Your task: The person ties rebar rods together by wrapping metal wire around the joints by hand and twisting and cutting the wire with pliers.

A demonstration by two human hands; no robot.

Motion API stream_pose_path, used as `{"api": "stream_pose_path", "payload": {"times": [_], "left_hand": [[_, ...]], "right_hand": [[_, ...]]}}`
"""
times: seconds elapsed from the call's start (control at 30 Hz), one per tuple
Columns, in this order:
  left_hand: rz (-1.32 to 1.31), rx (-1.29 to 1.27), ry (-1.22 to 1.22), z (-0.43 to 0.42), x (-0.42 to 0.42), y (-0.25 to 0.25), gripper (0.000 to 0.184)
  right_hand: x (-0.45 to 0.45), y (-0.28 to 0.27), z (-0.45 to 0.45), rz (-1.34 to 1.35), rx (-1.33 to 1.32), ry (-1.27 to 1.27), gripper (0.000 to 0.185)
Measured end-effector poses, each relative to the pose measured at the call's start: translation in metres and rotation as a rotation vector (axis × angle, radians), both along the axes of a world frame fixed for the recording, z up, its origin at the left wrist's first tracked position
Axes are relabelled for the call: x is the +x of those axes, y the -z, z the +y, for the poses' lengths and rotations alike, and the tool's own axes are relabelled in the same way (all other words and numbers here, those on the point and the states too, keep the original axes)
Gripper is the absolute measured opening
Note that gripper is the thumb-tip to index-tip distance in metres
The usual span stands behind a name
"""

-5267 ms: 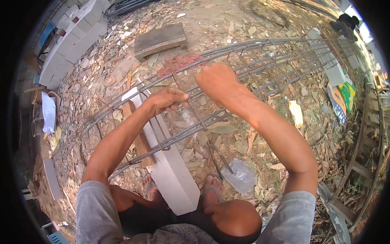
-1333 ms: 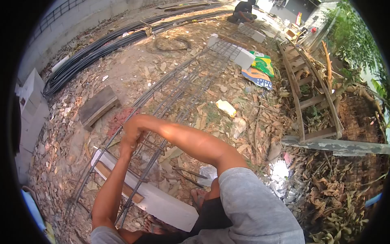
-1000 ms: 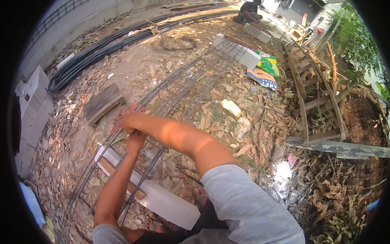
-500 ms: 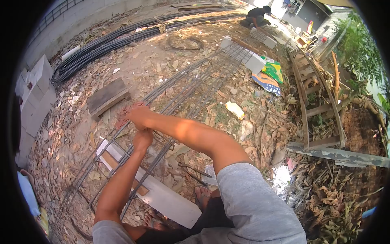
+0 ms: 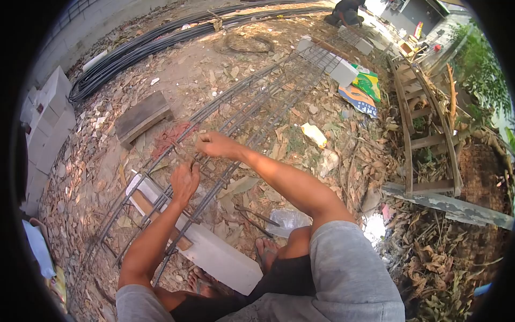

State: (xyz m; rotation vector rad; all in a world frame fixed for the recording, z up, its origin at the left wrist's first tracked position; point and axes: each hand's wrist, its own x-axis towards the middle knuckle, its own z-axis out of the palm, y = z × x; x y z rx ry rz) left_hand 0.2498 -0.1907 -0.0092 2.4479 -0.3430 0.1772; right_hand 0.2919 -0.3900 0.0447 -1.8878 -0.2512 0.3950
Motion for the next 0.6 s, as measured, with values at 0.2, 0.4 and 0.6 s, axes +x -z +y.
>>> {"api": "stream_pose_path", "payload": {"times": [0.2, 0.4, 0.6], "left_hand": [[-0.024, 0.073, -0.037, -0.002, -0.002, 0.002, 0.024], [-0.074, 0.039, -0.021, -0.002, -0.006, -0.006, 0.024], [0.046, 0.074, -0.014, -0.003, -0.005, -0.01, 0.023]], "right_hand": [[-0.002, -0.048, 0.058, -0.023, -0.254, -0.019, 0.07], [0.029, -0.036, 0.059, 0.164, 0.104, -0.107, 0.068], [0.003, -0.079, -0.007, 0.251, -0.113, -0.162, 0.043]]}}
